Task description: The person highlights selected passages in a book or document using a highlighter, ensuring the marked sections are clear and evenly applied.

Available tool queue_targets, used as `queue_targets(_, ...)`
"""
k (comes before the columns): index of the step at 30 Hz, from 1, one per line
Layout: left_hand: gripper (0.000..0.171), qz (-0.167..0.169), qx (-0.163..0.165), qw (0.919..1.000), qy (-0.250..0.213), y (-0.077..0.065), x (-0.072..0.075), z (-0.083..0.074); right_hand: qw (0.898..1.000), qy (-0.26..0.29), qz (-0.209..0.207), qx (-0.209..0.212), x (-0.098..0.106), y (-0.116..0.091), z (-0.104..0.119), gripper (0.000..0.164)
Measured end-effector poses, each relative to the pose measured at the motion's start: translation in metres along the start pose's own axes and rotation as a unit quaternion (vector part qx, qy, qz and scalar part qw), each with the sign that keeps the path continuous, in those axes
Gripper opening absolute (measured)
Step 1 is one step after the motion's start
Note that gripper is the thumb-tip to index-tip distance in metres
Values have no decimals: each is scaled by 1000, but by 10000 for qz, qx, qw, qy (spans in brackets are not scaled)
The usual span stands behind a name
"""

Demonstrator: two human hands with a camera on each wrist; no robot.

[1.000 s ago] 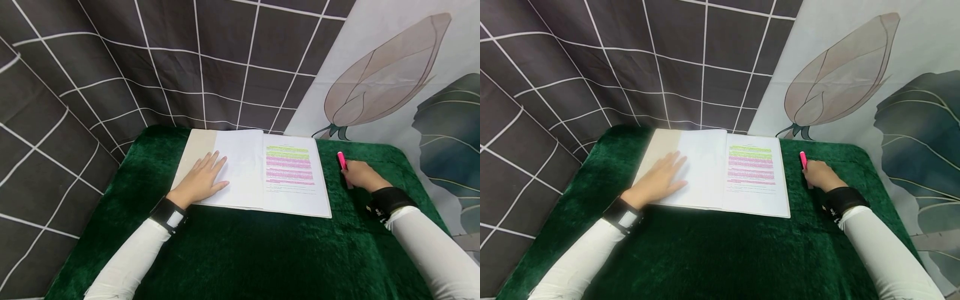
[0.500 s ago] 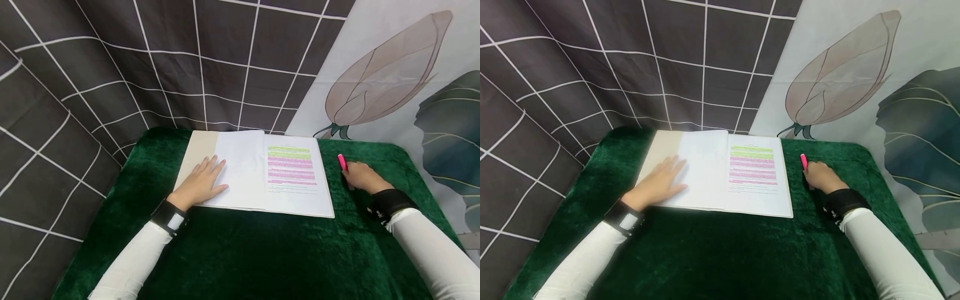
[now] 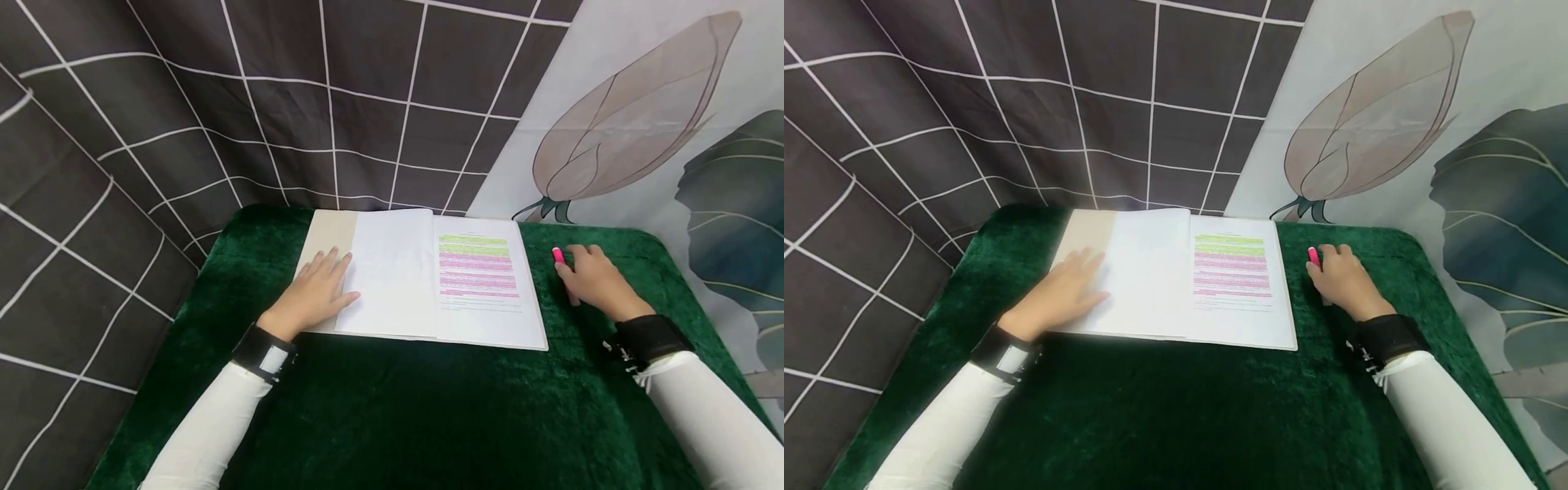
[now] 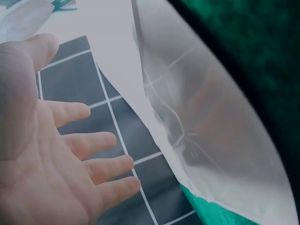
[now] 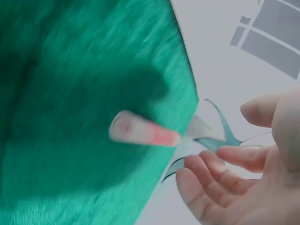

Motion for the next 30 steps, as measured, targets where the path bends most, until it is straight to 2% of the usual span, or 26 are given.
queue_targets(3,78,-122,139,9997,-137,1,2,8,9989,259,-306,252,1,-5,11,72)
queue_targets(6,77,-214,408,9982,-380,0,2,18,9974,522,-322,367,0,-7,19,70)
queue_targets(10,79,-181,846,9946,-577,-2,3,31,9961,825,-35,321,-7,-8,24,71)
queue_targets(15,81,-142,1244,9888,-811,-5,9,45,9910,1252,427,193,-16,-9,24,72)
queue_targets(18,81,-141,1464,9843,-979,-8,13,52,9798,1818,829,80,-21,-8,24,72)
queue_targets(20,81,-90,1587,9814,-1078,-10,15,57,9685,2252,1065,-14,-24,-8,25,72)
queue_targets(24,83,158,1745,9766,-1250,-11,17,61,9504,2811,1330,-99,-30,-9,26,69)
queue_targets(26,83,247,1790,9746,-1320,-11,16,62,9452,2943,1411,-123,-32,-9,26,67)
queue_targets(30,83,399,1895,9709,-1407,-10,13,64,9418,3017,1467,-230,-36,-8,25,63)
Point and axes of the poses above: each hand's wrist, its own y-axis towards the middle knuckle, its own x-axis out of the back of the hand, z = x × y, the point moved 4 cm from there along y, towards the middle knuckle, and after that the axes turned 1 degree about -z, right-handed, at the moved point
